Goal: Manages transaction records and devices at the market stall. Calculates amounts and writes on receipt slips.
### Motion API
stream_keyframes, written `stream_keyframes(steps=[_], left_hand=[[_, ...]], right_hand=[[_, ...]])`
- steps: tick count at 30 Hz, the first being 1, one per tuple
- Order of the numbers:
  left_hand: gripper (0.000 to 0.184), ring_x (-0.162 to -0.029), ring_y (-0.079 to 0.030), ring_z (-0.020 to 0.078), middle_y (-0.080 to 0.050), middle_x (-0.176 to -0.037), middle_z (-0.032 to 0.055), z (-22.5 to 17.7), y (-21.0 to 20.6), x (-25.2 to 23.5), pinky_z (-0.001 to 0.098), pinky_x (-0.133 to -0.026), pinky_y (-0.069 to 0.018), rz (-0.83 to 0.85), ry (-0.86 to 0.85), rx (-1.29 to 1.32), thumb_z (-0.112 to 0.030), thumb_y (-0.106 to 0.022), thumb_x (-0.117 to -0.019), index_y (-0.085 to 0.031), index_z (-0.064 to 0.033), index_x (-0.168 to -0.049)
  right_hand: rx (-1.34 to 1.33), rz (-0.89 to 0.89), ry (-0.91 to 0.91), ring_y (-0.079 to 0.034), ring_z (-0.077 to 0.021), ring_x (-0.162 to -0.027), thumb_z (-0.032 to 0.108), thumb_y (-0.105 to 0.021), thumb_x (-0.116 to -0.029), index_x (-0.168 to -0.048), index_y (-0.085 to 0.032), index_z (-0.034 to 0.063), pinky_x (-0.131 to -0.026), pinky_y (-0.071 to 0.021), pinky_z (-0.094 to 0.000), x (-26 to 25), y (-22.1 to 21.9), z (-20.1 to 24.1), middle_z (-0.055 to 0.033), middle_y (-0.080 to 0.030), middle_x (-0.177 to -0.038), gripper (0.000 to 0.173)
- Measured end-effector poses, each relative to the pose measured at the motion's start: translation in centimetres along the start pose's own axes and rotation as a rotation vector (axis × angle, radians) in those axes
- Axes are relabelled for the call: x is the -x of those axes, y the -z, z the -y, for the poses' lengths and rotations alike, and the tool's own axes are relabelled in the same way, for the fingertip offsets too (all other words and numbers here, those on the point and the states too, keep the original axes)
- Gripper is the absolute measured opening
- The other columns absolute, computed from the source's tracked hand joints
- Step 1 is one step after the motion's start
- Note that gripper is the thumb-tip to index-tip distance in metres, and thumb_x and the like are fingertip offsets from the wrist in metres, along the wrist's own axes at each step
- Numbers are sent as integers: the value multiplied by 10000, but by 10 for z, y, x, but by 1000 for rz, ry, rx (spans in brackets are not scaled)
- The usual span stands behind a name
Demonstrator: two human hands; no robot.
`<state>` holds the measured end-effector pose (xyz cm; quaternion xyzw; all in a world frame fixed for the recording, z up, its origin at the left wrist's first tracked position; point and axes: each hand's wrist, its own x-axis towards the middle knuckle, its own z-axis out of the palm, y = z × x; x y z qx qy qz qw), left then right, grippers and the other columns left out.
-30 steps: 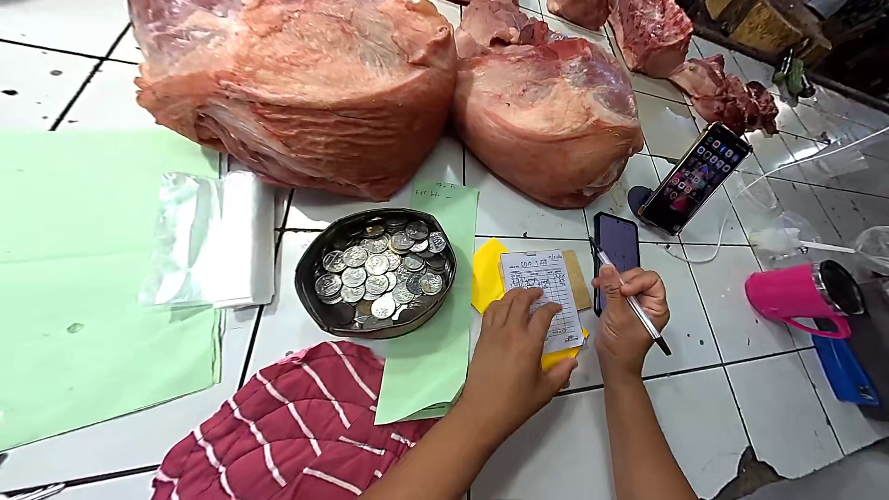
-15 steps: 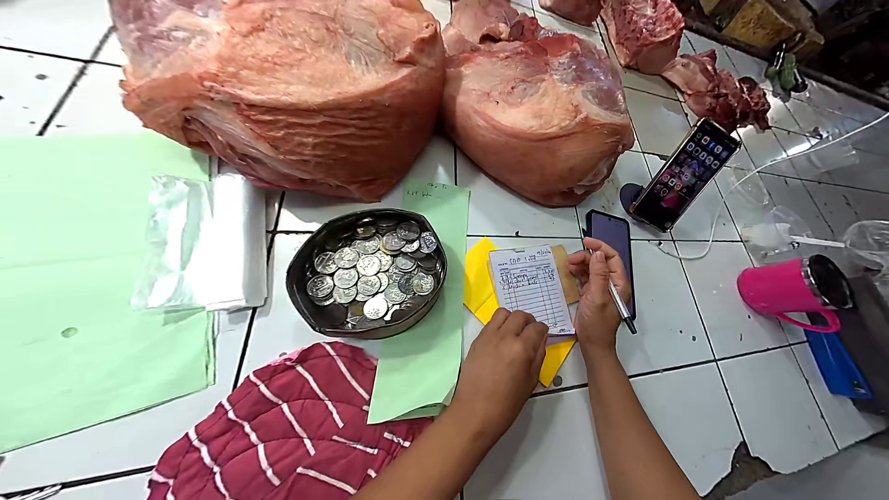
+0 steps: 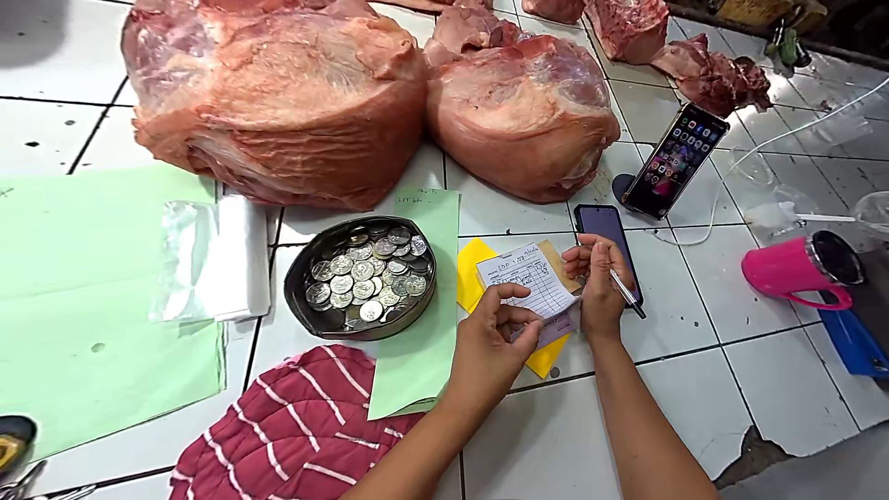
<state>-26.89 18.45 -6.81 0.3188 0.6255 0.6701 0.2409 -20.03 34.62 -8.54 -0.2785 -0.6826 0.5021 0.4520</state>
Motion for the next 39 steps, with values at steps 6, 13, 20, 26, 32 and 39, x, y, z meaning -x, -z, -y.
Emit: stream_keyframes(steps=[6, 13, 20, 26, 32, 39], left_hand=[[280, -846, -699, 33, -750, -909, -33, 3, 6, -7, 203, -814, -567, -75, -121, 161, -25, -724, -883, -616, 14, -1138], [208, -1031, -717, 105, -744, -1059, -6, 4, 14, -17, 312, -972, -580, -86, -312, 291, -49, -687, -947, -625, -19, -1143], [863, -1400, -435, 454, -440, -1510, 299, 13, 9, -9, 589, -1136, -373, -134, -168, -388, -243, -851, -741, -470, 18, -1469], [683, -1388, -466, 453, -547, -1442, 265, 11, 18, -14, 564, -1165, -355, 20, -13, -609, -79, -748, -832, -506, 20, -1463], [904, -1427, -408, 451, -487, -1493, 267, 11, 19, -14, 575, -1188, -300, 84, 22, -588, -131, -854, -714, -447, -1, -1511], [1012, -1445, -384, 443, -399, -1569, 261, 8, 29, -19, 564, -1199, -281, 164, 55, -550, -143, -879, -711, -356, -17, -1568]], right_hand=[[49, 76, 50, -666, -12, -763, 103, -395, -1065, -1131, -625, -22, -707, -560, -174, 1, 2, -1, 24, -711, -877, 270], [84, 399, 208, -618, -236, -1260, 104, -702, -882, -1117, -625, -30, -1068, -503, -380, 4, -10, -13, -178, -696, -1218, 281], [-262, 431, 189, -683, -159, -1177, 174, -665, -960, -970, -709, 196, -1130, -465, -363, -4, -3, -15, -10, -770, -1093, 50], [-443, 392, 96, -743, -218, -1064, 140, -613, -995, -991, -717, 185, -1050, -542, -372, -4, -1, -13, -63, -790, -979, 113], [-428, 146, -73, -741, -188, -973, -5, -334, -921, -948, -642, 161, -901, -584, -342, -8, 1, -11, -58, -775, -944, 351], [-128, 283, -73, -750, -121, -840, 97, -333, -1051, -1042, -565, 79, -691, -612, -235, -2, -4, 0, -39, -762, -1032, 232]])
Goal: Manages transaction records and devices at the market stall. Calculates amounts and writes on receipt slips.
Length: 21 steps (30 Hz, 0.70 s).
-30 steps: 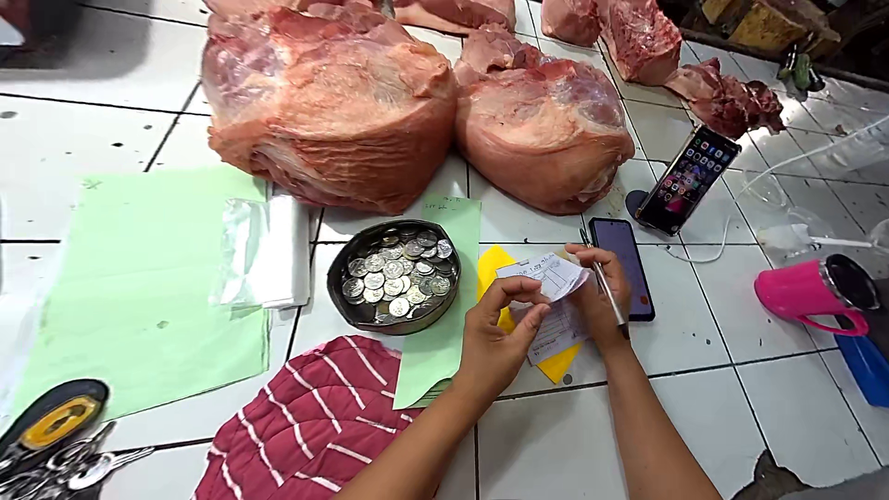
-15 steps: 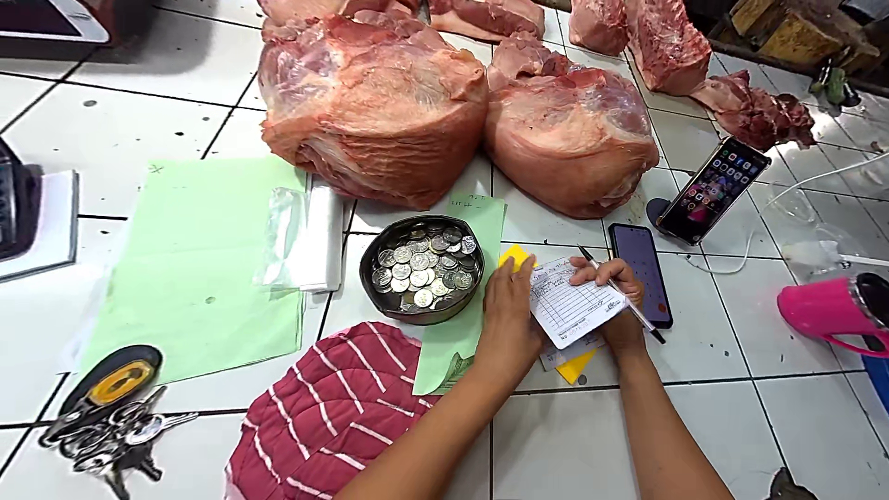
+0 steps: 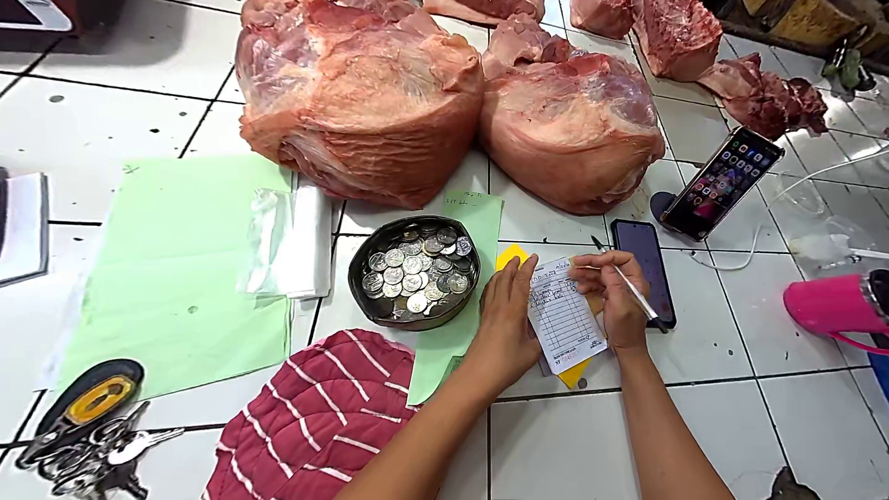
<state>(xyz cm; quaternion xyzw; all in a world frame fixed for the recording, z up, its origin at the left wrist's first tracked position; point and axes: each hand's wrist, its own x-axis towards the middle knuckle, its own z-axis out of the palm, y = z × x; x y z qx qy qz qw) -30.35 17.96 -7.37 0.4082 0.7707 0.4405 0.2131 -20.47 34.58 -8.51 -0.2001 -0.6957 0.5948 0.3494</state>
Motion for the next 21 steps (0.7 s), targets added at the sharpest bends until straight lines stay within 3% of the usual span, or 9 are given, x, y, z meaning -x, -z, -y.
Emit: stream_keyframes(steps=[4, 8, 12, 15, 18, 21], left_hand=[[1013, -1460, -354, 446, -365, -1594, 246, 1, 4, 0, 577, -1194, -279, 55, 4, -9, -178, -888, -708, -374, -71, -1574], [778, -1437, -371, 490, -385, -1570, 280, 4, 2, 1, 596, -1160, -326, 35, -11, -17, -119, -880, -671, -609, -106, -1400], [660, -1408, -417, 491, -445, -1528, 277, 10, -3, 3, 612, -1129, -360, -17, -73, -49, -121, -849, -655, -688, -126, -1295], [588, -1384, -447, 486, -487, -1499, 259, 12, -6, 4, 616, -1101, -387, -43, -93, -82, -139, -828, -650, -730, -172, -1229], [446, -1366, -476, 471, -524, -1468, 251, 11, -8, 4, 610, -1094, -397, -69, -95, -126, -156, -770, -715, -765, -226, -1155], [167, -1310, -553, 382, -630, -1353, 210, 10, -10, 3, 519, -1085, -425, -169, -88, -87, -222, -656, -902, -800, -217, -986]], right_hand=[[119, 8, -35, -739, -82, -758, 110, -349, -1061, -1062, -557, 40, -630, -601, -200, 1, -3, 1, -52, -754, -1077, 220], [158, -89, -7, -703, -37, -727, 102, -344, -1064, -1065, -556, 45, -581, -547, -160, -2, 1, -1, -40, -755, -1053, 220], [244, -145, 77, -701, -48, -946, 69, -447, -1016, -1044, -625, 17, -844, -582, -224, -6, 3, -8, -14, -741, -1017, 187], [278, -160, 76, -704, -39, -962, 46, -517, -999, -1049, -656, 31, -872, -583, -223, -7, 0, -11, -5, -746, -1020, 149], [324, -181, 18, -715, -37, -955, 65, -530, -1002, -1034, -666, 56, -859, -593, -224, -8, -1, -11, 4, -754, -1010, 140], [355, -170, -15, -712, -34, -961, 88, -523, -1012, -1026, -656, 74, -851, -587, -220, -8, 0, -11, 7, -756, -1021, 134]])
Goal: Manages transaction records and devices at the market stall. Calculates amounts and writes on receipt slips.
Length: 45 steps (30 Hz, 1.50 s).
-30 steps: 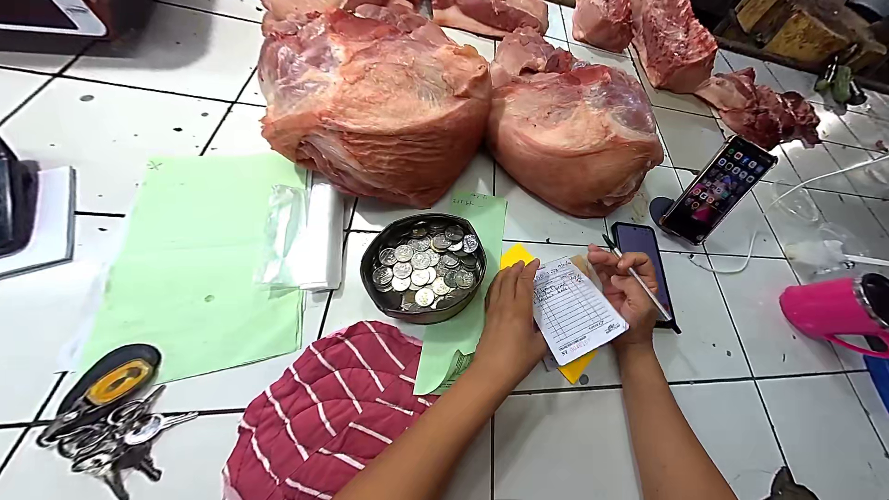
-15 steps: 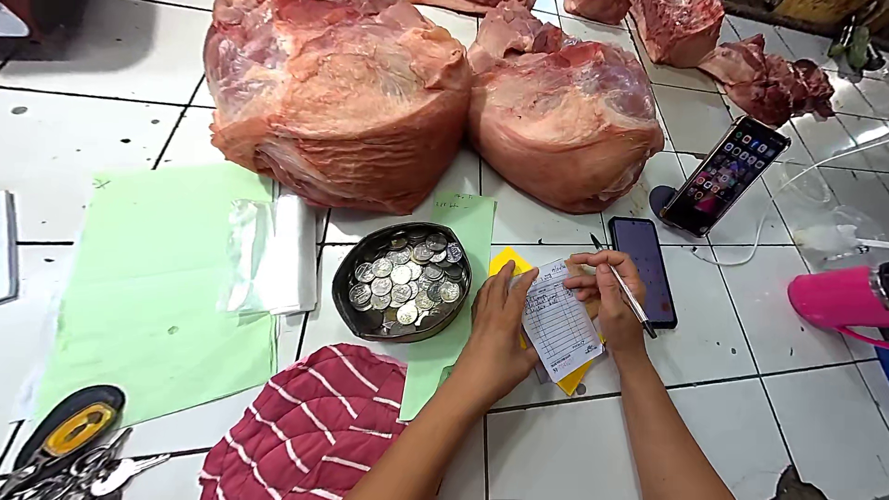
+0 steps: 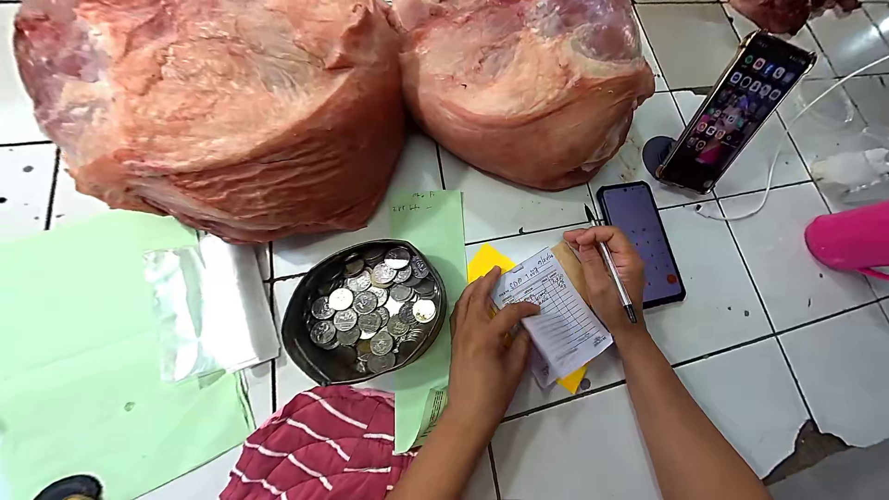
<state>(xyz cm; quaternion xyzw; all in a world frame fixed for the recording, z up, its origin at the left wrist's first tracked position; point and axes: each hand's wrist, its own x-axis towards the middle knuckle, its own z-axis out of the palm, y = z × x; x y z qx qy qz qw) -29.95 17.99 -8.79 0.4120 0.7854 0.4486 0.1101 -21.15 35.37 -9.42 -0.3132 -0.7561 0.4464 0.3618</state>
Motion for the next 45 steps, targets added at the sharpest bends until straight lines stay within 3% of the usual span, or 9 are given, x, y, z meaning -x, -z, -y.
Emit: stream_keyframes(steps=[8, 16, 24, 32, 35, 37, 40, 42, 45], left_hand=[[93, -853, -683, -12, -721, -924, -24, -13, 1, -9, 175, -815, -581, -356, 198, 642, -10, -639, -956, -711, 35, -993], [164, -885, -706, 20, -720, -938, -75, -22, -1, -12, 244, -843, -603, -486, 330, 920, -47, -496, -1053, -603, -92, -1170], [341, -826, -732, 74, -735, -952, -11, -24, 4, -8, 268, -773, -617, -464, 320, 984, 6, -568, -1005, -449, -115, -1301], [813, -1050, -686, 99, -600, -1319, 40, -19, 7, -7, 311, -917, -584, -306, 272, 968, -102, -531, -1028, -7, -282, -1624], [858, -1329, -538, 118, -372, -1575, 182, -20, 1, 3, 331, -1073, -486, -307, 146, 628, -332, -441, -1044, 168, -110, -1607], [819, -1438, -427, 191, -263, -1633, 233, -17, -9, 11, 363, -1133, -428, -452, -99, 301, -441, -442, -1069, 13, -37, -1617], [502, -1517, -246, 132, -299, -1627, -8, -21, -10, 16, 377, -1242, -181, -612, -452, -99, -396, -474, -1067, -360, -236, -1529], [294, -1418, -444, 188, -590, -1431, 0, -27, -11, 16, 441, -1228, -210, -478, -589, -175, -272, -504, -1054, -641, -186, -1300], [480, -1375, -552, 279, -630, -1432, 74, -29, -14, 10, 563, -1167, -340, -103, -474, -361, -358, -377, -1092, -657, -68, -1351]], right_hand=[[66, 203, 73, -645, 15, -902, 296, -664, -968, -1082, -628, 125, -814, -542, -210, 1, 2, -2, 70, -705, -991, 208], [-62, 332, 39, -668, 22, -861, 436, -662, -963, -1094, -561, 170, -753, -562, -192, 3, 3, 3, 100, -707, -964, 314], [-527, 379, 17, -623, 36, -682, 156, -778, -897, -944, -568, 258, -662, -567, -154, 12, 20, 11, 134, -640, -797, 239], [-659, 385, 22, -649, 23, -703, 153, -787, -889, -937, -600, 273, -665, -578, -158, 10, 25, 13, 115, -668, -826, 228], [-643, 364, 25, -655, 9, -708, 99, -778, -876, -934, -596, 257, -670, -587, -173, 7, 25, 10, 103, -667, -828, 248], [-642, 322, 14, -658, -5, -696, 70, -775, -867, -931, -597, 242, -663, -592, -184, 5, 25, 8, 89, -670, -817, 256], [-631, 265, 2, -659, -4, -679, 37, -774, -856, -924, -590, 229, -660, -594, -187, 3, 25, 5, 83, -675, -793, 274], [-613, 246, -19, -651, 2, -662, 3, -767, -842, -906, -577, 215, -654, -584, -177, 3, 22, 7, 86, -672, -771, 292], [-535, 244, -45, -632, 3, -656, 17, -772, -834, -893, -556, 209, -657, -568, -173, 5, 20, 10, 96, -649, -752, 295]])
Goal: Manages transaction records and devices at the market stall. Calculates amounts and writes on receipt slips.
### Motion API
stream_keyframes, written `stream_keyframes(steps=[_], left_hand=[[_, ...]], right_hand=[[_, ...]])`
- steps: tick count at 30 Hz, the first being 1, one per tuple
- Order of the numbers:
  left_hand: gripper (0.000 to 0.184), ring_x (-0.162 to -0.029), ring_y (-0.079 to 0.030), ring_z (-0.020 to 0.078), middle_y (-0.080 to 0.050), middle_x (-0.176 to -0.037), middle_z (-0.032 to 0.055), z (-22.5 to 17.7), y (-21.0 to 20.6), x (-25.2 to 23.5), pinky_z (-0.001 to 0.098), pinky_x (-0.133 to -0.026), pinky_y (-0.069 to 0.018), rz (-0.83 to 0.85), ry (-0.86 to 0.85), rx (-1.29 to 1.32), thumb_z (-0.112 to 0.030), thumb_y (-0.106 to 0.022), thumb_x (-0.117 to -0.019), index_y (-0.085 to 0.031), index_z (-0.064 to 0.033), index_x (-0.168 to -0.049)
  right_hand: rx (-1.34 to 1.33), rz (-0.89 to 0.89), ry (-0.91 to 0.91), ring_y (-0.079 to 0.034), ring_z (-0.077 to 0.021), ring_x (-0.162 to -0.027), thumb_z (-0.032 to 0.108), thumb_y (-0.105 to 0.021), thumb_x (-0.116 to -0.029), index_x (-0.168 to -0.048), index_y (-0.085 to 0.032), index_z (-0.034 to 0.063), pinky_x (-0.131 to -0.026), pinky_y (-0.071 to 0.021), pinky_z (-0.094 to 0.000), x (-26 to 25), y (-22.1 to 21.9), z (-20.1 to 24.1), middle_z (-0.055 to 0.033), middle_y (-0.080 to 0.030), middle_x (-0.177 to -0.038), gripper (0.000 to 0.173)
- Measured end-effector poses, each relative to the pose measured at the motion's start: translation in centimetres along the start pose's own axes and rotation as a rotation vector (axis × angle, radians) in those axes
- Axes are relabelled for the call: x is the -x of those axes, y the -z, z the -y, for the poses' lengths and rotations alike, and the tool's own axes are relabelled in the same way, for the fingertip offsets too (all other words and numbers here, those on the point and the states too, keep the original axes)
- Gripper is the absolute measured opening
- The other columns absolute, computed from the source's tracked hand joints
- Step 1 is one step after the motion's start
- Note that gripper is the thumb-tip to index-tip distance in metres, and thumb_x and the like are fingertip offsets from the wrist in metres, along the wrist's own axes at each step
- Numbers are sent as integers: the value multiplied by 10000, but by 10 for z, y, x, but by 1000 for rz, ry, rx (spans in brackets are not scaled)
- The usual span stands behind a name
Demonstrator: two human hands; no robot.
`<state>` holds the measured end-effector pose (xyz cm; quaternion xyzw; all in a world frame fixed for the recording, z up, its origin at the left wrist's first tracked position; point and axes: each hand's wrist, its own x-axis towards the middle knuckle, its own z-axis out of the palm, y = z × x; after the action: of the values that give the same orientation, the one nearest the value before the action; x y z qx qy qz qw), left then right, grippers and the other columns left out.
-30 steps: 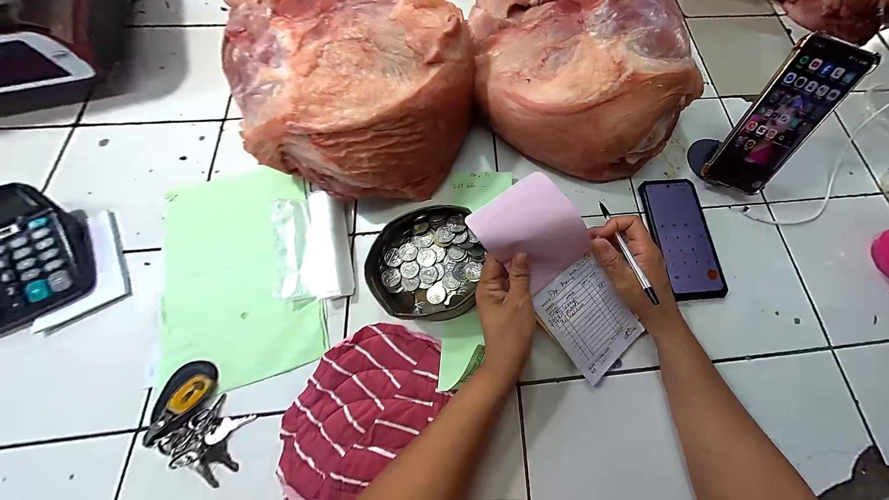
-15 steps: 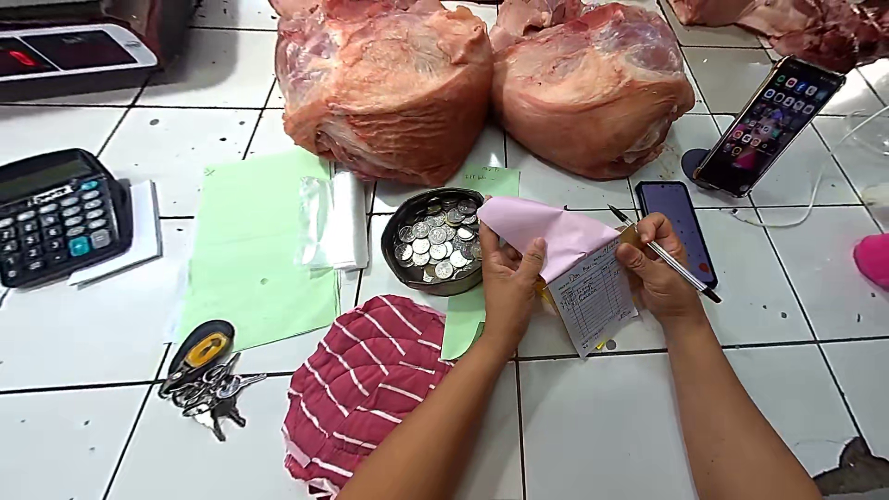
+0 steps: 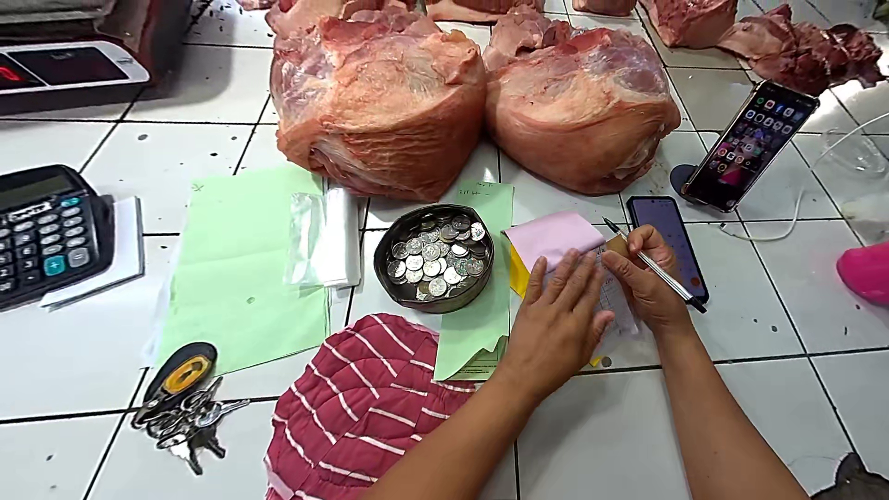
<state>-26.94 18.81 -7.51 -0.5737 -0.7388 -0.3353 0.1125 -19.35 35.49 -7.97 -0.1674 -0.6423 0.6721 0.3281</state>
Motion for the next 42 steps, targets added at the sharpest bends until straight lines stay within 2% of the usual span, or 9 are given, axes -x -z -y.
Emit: stream_keyframes(steps=[11, 17, 22, 27, 30, 32, 34, 37, 42], left_hand=[[889, -1382, -526, 396, -543, -1476, 253, 4, -6, -4, 546, -1145, -380, 109, 96, -75, -643, -216, -1039, -516, 96, -1432], [487, -900, -717, 315, -722, -1039, 202, 19, 6, -9, 431, -747, -580, -10, 244, 97, -303, -401, -1071, -663, 42, -1295], [291, -926, -702, -54, -766, -1076, 43, 24, 20, -12, 112, -837, -562, -109, 541, 759, -78, -620, -944, -688, 77, -1181], [864, -1126, -688, 86, -574, -1419, 4, 15, 25, -12, 288, -922, -613, -64, 811, 1451, -181, -685, -940, -128, 14, -1571], [690, -1058, -722, 101, -710, -1211, -42, 0, 30, -8, 325, -914, -619, 1, 1007, 1725, -241, -752, -906, -306, -115, -1417], [366, -929, -749, 76, -770, -1054, -44, -12, 31, -5, 295, -835, -634, 72, 1027, 1502, -45, -643, -948, -487, -88, -1276], [626, -921, -716, 22, -663, -1173, 49, -21, 21, 0, 224, -769, -628, -42, 861, 1088, 55, -635, -908, -310, 87, -1442], [920, -1111, -567, -22, -483, -1393, 198, 2, 8, 9, 157, -907, -480, -270, 512, 555, -190, -736, -880, -151, 137, -1511], [685, -1387, -441, 508, -550, -1430, 292, 11, 2, 12, 650, -1135, -320, 61, 283, 273, -509, -717, -852, -639, -31, -1337]], right_hand=[[50, 80, 76, -617, 46, -764, 56, -778, -851, -876, -577, 157, -738, -537, -162, -1, -9, -6, 127, -646, -826, 227], [-42, 97, 70, -580, 73, -770, 57, -779, -844, -852, -564, 159, -722, -496, -119, -3, -15, -4, 134, -607, -817, 238], [-255, 28, 21, -728, -90, -1032, -25, -741, -851, -890, -562, 131, -976, -570, -301, -3, -20, -3, 26, -751, -967, 241], [-214, -97, 31, -566, 68, -709, 7, -719, -883, -895, -518, 164, -689, -509, -125, -7, -22, -2, 136, -578, -783, 255], [-250, -186, 62, -607, 41, -758, 16, -692, -915, -918, -533, 167, -724, -546, -158, -9, -21, -5, 110, -613, -836, 219], [-155, -228, 98, -581, 60, -740, 12, -678, -926, -912, -525, 160, -703, -523, -131, -11, -21, -8, 119, -595, -831, 213], [71, -232, 122, -514, 85, -681, 44, -684, -933, -900, -522, 108, -648, -461, -93, -11, -21, -10, 108, -555, -787, 177], [470, -131, 112, -484, 33, -625, 170, -674, -981, -886, -594, 3, -592, -416, -107, -6, -21, -8, 3, -564, -726, 208], [610, -128, 38, -496, 13, -621, 190, -665, -978, -887, -632, 17, -584, -414, -134, -4, -22, -7, 4, -581, -719, 199]])
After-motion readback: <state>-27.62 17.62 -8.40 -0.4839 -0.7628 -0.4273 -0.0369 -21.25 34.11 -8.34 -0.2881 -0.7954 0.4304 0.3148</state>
